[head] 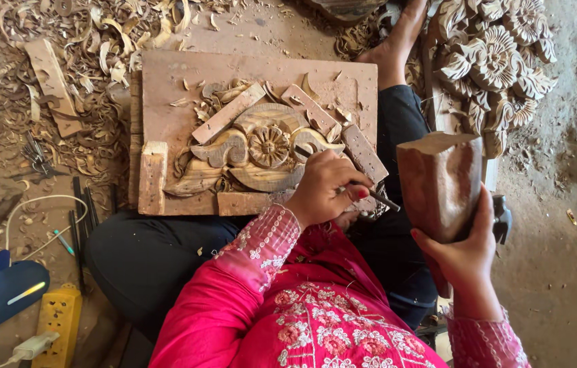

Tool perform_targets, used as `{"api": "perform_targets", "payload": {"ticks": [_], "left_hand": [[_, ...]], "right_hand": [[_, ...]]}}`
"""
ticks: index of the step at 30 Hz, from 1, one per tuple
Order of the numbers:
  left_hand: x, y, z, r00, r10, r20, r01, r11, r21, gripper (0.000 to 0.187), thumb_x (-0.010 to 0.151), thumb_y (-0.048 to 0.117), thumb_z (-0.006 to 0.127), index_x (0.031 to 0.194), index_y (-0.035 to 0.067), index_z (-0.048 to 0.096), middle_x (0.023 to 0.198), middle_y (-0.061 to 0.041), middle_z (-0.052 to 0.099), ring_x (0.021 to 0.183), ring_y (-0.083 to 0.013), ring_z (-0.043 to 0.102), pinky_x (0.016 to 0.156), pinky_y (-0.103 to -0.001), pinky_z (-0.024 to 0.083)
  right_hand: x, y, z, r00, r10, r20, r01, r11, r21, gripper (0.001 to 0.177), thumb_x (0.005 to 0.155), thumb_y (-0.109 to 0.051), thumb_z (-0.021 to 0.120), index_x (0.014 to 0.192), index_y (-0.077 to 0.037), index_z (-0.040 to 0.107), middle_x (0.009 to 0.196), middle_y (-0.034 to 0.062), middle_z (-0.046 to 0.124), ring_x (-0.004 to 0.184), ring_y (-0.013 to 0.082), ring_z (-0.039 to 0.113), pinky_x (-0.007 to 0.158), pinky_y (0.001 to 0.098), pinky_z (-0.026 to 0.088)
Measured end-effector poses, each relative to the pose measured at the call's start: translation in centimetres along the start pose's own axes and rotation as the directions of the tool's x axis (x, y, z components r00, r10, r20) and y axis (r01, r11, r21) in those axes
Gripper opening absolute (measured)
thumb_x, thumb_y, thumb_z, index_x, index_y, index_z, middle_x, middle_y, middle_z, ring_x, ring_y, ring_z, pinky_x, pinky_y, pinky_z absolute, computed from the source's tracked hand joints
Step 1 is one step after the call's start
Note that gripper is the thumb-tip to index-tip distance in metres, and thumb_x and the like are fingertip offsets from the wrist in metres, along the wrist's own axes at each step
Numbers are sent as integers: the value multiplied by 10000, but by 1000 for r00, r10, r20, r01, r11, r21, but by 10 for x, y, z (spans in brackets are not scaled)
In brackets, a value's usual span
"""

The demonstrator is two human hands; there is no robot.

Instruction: The person carves a floral design into a rectangular wooden board using a chisel and a wooden mallet. They repeatedly strike the chisel to shape the wood, occasionally brushing away shavings with their hand.

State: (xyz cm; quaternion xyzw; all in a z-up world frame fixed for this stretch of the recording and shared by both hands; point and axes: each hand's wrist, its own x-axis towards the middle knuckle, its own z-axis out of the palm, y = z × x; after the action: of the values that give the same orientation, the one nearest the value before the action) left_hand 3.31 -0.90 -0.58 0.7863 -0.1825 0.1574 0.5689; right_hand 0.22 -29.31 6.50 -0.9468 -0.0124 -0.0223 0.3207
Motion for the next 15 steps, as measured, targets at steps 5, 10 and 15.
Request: {"api": "perform_targets", "payload": {"ticks": [5, 10, 15], "left_hand": [[-7, -9, 3, 996, -39, -74, 41, 999, 20, 302, 911, 470, 736, 828, 181, 718, 735, 42, 603, 760, -207, 513, 827, -406, 401], [-10, -11, -1, 993, 24, -117, -34, 996, -79, 315, 949, 459, 703, 858, 158, 682, 793, 20, 599, 817, -217, 531, 811, -400, 413], [-8, -18, 2, 988, -26, -149, 10, 994, -105, 351, 968, 452, 712, 780, 161, 657, 722, 24, 583, 736, -208, 528, 747, -395, 404]], "right_hand": [[-4, -13, -14, 999, 18, -48, -15, 998, 65, 1210, 633, -197, 944, 1641, -6, 302, 1492, 161, 534, 1357, 262, 548, 1124, 383, 479], [-11, -59, -34, 993, -64, -97, 94, 935, 342, 1166, 662, -186, 929, 1604, -43, 258, 1492, 101, 483, 1380, 217, 513, 1149, 385, 503], [-14, -66, 1, 906, -405, -125, 421, 830, 365, 1261, 607, -175, 923, 1614, -126, 165, 1523, 96, 412, 1439, 228, 458, 1166, 398, 452]]}}
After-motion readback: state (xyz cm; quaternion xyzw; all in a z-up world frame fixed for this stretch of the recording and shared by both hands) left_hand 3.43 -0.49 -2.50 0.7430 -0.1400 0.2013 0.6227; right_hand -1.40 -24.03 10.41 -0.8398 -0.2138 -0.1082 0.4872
